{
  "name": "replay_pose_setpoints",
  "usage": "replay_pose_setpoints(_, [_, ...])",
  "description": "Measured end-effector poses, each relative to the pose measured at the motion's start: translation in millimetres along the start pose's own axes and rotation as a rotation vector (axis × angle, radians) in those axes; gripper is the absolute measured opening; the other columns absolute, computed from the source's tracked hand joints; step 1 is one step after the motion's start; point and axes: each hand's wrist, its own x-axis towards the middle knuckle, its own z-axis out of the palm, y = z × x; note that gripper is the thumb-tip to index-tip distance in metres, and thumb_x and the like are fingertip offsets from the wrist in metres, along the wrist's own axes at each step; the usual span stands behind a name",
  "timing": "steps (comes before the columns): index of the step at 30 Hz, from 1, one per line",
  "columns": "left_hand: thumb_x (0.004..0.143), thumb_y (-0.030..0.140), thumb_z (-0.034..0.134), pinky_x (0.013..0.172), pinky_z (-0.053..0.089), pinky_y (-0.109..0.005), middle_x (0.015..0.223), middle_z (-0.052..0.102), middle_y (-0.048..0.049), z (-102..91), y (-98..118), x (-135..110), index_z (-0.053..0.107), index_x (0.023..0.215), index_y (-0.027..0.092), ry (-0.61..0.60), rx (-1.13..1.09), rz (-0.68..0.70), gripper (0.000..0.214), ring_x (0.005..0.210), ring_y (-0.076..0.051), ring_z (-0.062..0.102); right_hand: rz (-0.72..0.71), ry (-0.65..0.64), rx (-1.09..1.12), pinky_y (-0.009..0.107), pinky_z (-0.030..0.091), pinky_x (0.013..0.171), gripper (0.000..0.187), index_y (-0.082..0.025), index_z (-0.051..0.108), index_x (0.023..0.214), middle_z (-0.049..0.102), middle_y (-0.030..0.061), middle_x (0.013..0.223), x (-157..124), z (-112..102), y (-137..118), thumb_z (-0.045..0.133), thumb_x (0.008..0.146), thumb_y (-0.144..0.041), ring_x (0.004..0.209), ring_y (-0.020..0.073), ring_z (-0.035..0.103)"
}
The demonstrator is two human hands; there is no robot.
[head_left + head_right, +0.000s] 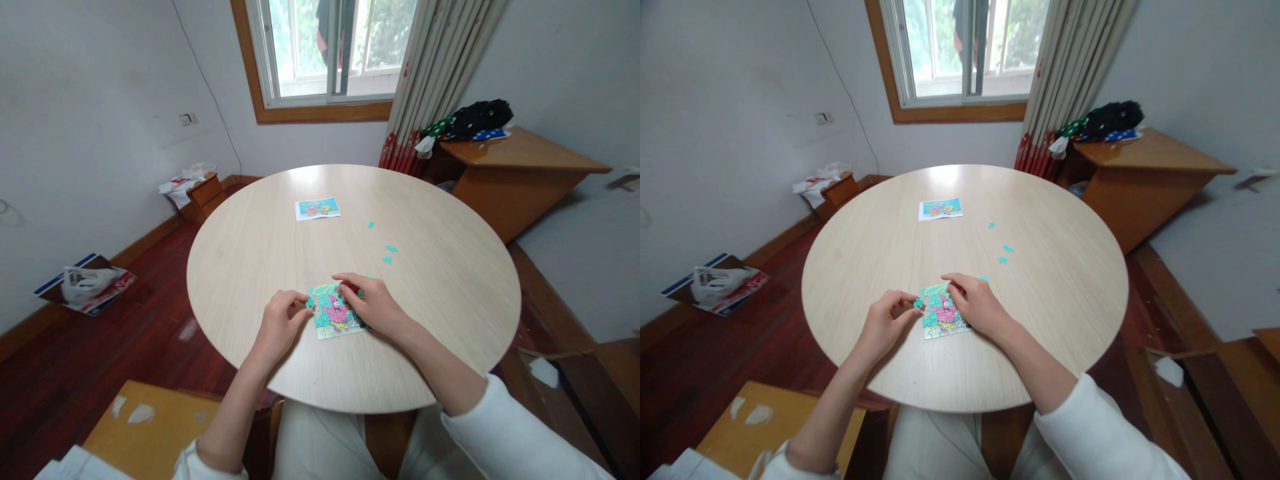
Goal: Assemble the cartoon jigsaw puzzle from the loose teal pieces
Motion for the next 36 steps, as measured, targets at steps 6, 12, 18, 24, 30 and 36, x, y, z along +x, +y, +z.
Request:
replay_pose_setpoints(6, [0.070, 0.018, 0.067, 0.073, 0.044, -0.031, 0.080, 0.065, -0.0032, 0.6, 3, 1, 0.062, 0.078, 0.018, 0.016, 0.009, 0.062, 0.009, 0.079, -0.017, 0.057, -0.177, -0.045, -0.004, 0.033, 0.048, 0.079, 0.019, -0.019, 0.067, 0.090, 0.066, 0.0073, 0.090, -1, 9, 2, 0.050, 0.084, -0.016, 0.087, 0.0165, 0.060])
replay_pose_setpoints(12, [0.071, 0.016, 0.067, 0.071, 0.043, -0.029, 0.078, 0.064, -0.0028, 1.9, 6, 2, 0.062, 0.078, 0.018, 0.022, 0.015, 0.075, 0.009, 0.078, -0.017, 0.057, -0.187, -0.058, -0.116, 0.038, 0.043, 0.085, 0.016, -0.019, 0.069, 0.087, 0.062, 0.0083, 0.097, -1, 20, 2, 0.053, 0.084, -0.017, 0.095, 0.0185, 0.057])
replay_pose_setpoints(18, [0.071, 0.016, 0.066, 0.073, 0.043, -0.030, 0.079, 0.065, -0.0028, 3.3, 4, 2, 0.063, 0.079, 0.018, 0.028, 0.007, 0.079, 0.009, 0.079, -0.017, 0.057, -0.176, -0.072, -0.130, 0.039, 0.040, 0.086, 0.010, -0.019, 0.070, 0.085, 0.061, 0.0076, 0.098, 2, 26, 0, 0.060, 0.081, -0.019, 0.095, 0.0193, 0.055])
replay_pose_setpoints(24, [0.071, 0.018, 0.066, 0.072, 0.044, -0.030, 0.078, 0.065, -0.0027, 3.6, 4, 3, 0.064, 0.080, 0.019, 0.026, 0.009, 0.055, 0.009, 0.078, -0.017, 0.057, -0.196, -0.054, -0.142, 0.038, 0.039, 0.083, 0.009, -0.020, 0.069, 0.083, 0.061, 0.0068, 0.094, 2, 30, 0, 0.060, 0.081, -0.019, 0.092, 0.0187, 0.055])
replay_pose_setpoints(30, [0.072, 0.019, 0.065, 0.073, 0.044, -0.031, 0.079, 0.066, -0.0029, 4.1, 3, 3, 0.064, 0.080, 0.019, 0.021, 0.021, 0.046, 0.008, 0.078, -0.017, 0.057, -0.211, -0.032, -0.170, 0.036, 0.038, 0.081, 0.009, -0.020, 0.069, 0.083, 0.061, 0.0061, 0.091, 3, 31, 1, 0.060, 0.082, -0.020, 0.089, 0.0180, 0.055])
replay_pose_setpoints(36, [0.071, 0.020, 0.067, 0.073, 0.045, -0.031, 0.078, 0.066, -0.0030, 4.4, 3, 3, 0.066, 0.082, 0.019, 0.008, 0.014, 0.032, 0.011, 0.078, -0.017, 0.058, -0.220, -0.030, -0.183, 0.035, 0.037, 0.080, 0.008, -0.019, 0.068, 0.082, 0.061, 0.0054, 0.089, 2, 32, 1, 0.060, 0.082, -0.019, 0.088, 0.0173, 0.055])
